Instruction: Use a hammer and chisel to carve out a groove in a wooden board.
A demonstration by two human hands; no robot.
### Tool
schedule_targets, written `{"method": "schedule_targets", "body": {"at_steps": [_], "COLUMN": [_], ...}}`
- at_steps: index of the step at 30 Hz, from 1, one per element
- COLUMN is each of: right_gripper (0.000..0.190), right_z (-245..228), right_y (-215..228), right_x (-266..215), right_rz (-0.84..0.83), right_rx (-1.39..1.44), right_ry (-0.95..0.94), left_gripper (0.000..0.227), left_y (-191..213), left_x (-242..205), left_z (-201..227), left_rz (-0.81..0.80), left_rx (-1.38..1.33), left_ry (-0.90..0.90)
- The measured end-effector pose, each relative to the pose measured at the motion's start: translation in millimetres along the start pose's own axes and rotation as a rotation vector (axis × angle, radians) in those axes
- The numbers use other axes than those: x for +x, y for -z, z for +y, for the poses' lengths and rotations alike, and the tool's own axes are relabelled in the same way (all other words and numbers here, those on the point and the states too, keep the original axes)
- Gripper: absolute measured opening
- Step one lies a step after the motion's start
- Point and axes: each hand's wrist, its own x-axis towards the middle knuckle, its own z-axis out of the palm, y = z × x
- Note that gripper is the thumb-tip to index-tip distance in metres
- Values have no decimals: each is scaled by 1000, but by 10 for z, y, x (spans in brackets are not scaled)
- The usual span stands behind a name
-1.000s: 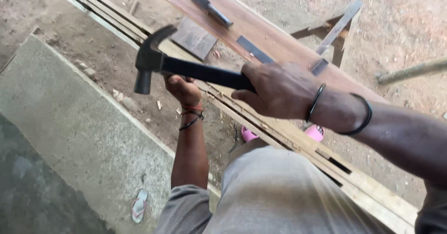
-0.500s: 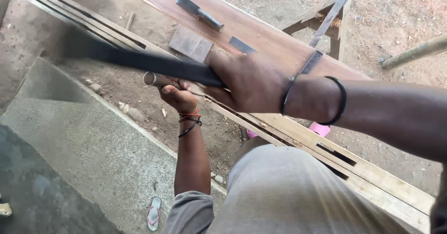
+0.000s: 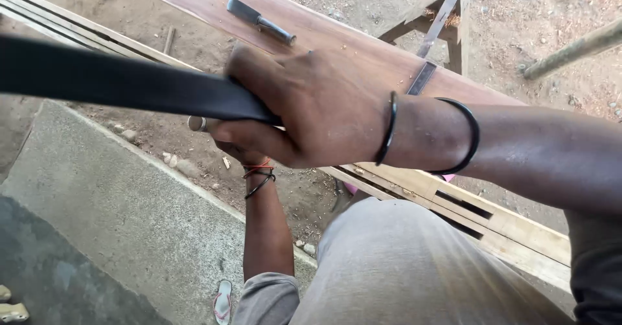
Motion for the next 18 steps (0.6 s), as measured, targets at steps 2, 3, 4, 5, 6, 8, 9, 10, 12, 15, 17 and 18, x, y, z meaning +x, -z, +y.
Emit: {"method": "schedule_targets", "body": {"at_steps": [2,3,4,5,6,8,9,10,12,15,17,18], "right_gripper": [39,40,40,41,42,41,41,41,44,47,45,44], "right_z": [-4,-8,81,168,266,336,362,346,293,253,228,199], "right_y": [4,-3,-75,-147,-216,-218,-222,-178,-99,-128,-49,-58], "right_x": [9,11,-84,-178,-275,-356,-402,-387,-346,-356,-282,-264], "right_rz": [53,103,105,-100,-311,-403,-497,-494,-548,-434,-319,-205], "right_rx": [34,69,69,-46,-165,-209,-248,-253,-272,-248,-192,-127], "right_ry": [25,52,50,-170,-385,-446,-506,-510,-547,-443,-334,-224], "left_gripper": [81,81,81,83,85,87,89,89,91,87,85,83], "left_y": [-17,-14,70,153,213,197,208,176,185,381,162,132], "left_x": [2,-4,-25,-45,-64,-48,-49,-33,-21,-53,-21,-33], "left_z": [128,191,-34,-258,-503,-514,-503,-493,-412,-816,-499,-331], "left_rz": [-61,-119,-122,-44,32,59,88,85,112,156,63,-28], "left_rx": [16,32,33,-51,-139,-43,56,51,45,109,-8,-115], "left_ry": [-6,-11,-10,35,80,61,41,42,-41,-25,-2,20]}}
